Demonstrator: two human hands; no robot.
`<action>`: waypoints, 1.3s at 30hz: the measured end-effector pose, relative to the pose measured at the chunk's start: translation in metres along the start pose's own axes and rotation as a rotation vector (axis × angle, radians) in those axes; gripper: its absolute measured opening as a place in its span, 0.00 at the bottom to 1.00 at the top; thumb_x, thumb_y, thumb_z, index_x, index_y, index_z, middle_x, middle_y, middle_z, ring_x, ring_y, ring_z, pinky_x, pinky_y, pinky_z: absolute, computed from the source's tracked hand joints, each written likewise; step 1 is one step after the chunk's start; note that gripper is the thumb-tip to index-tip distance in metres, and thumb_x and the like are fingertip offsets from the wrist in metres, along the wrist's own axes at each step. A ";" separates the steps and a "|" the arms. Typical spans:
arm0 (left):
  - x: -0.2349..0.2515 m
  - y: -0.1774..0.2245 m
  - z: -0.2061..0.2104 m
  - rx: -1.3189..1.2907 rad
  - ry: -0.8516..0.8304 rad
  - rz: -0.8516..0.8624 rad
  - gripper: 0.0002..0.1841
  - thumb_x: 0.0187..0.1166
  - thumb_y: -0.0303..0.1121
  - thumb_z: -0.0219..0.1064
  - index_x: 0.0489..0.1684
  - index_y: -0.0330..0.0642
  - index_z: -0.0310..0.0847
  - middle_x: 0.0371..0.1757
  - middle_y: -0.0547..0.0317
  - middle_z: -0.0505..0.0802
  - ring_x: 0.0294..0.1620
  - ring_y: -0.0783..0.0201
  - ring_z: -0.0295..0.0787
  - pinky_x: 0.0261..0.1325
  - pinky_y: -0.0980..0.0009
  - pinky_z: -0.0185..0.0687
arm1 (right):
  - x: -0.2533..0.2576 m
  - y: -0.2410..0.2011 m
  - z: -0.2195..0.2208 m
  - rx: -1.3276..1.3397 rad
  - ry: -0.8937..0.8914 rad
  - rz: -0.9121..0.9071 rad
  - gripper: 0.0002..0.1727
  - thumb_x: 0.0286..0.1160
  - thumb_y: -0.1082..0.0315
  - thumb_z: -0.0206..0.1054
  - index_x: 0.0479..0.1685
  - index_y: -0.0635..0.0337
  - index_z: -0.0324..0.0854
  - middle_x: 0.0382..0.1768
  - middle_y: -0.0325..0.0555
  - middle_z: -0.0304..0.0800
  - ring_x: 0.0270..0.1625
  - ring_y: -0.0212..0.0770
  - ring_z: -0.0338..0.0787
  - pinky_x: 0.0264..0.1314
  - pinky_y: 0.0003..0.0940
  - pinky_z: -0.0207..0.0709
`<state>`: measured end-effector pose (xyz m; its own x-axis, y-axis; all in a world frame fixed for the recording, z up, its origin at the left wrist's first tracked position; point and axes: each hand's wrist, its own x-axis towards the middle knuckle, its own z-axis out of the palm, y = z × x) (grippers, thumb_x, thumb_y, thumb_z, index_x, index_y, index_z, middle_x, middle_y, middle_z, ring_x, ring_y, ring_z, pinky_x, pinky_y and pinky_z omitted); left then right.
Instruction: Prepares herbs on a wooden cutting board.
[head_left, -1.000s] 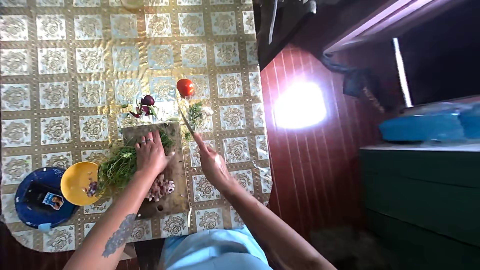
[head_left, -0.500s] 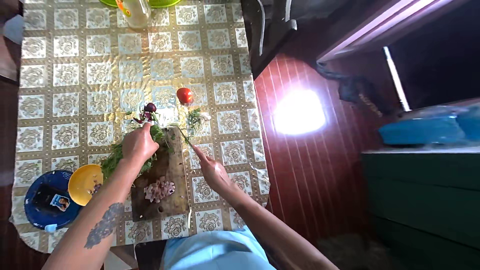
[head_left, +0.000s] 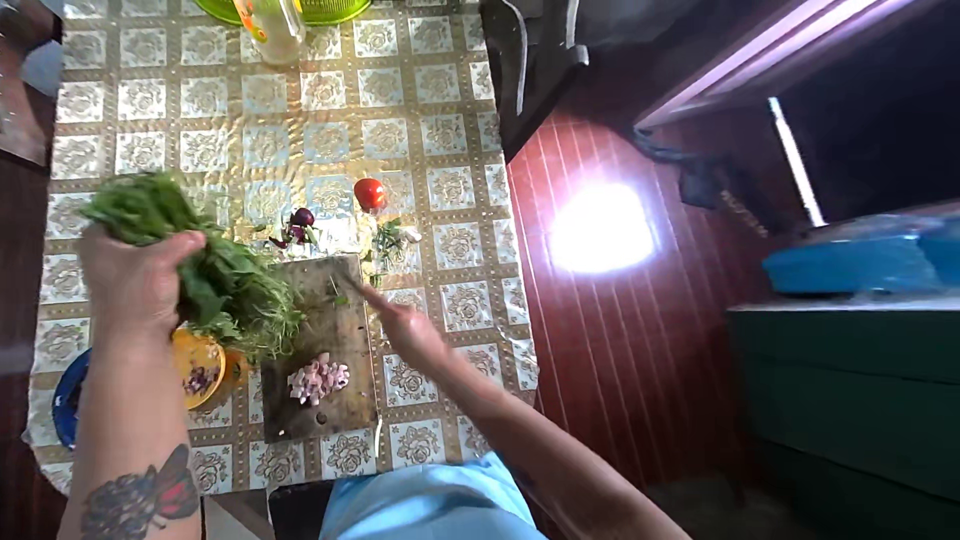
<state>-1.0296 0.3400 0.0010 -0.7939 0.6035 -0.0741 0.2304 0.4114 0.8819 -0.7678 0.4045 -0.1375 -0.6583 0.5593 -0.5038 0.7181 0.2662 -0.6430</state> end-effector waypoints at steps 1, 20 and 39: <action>0.003 -0.007 -0.008 -0.080 0.044 -0.001 0.36 0.62 0.27 0.74 0.75 0.40 0.67 0.62 0.63 0.86 0.58 0.78 0.86 0.62 0.73 0.86 | -0.001 -0.005 0.007 -0.024 -0.085 -0.008 0.34 0.92 0.68 0.46 0.96 0.31 0.51 0.57 0.62 0.91 0.58 0.65 0.92 0.62 0.64 0.81; -0.063 -0.128 0.086 -1.069 0.592 -0.612 0.19 0.86 0.35 0.48 0.72 0.41 0.65 0.62 0.46 0.82 0.62 0.54 0.83 0.62 0.47 0.82 | -0.031 0.046 -0.011 0.106 0.212 0.069 0.32 0.90 0.68 0.50 0.94 0.41 0.59 0.44 0.57 0.93 0.41 0.54 0.92 0.52 0.54 0.83; -0.075 -0.146 0.041 -0.827 0.684 -0.426 0.20 0.87 0.32 0.51 0.75 0.38 0.65 0.60 0.46 0.86 0.59 0.55 0.87 0.60 0.51 0.86 | -0.014 -0.008 0.028 -0.077 -0.017 0.069 0.32 0.93 0.66 0.46 0.96 0.33 0.52 0.64 0.60 0.88 0.51 0.60 0.94 0.56 0.58 0.85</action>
<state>-0.9809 0.2625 -0.1410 -0.9160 -0.0768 -0.3939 -0.3676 -0.2333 0.9003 -0.7707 0.3721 -0.1416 -0.6100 0.5650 -0.5556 0.7767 0.2872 -0.5606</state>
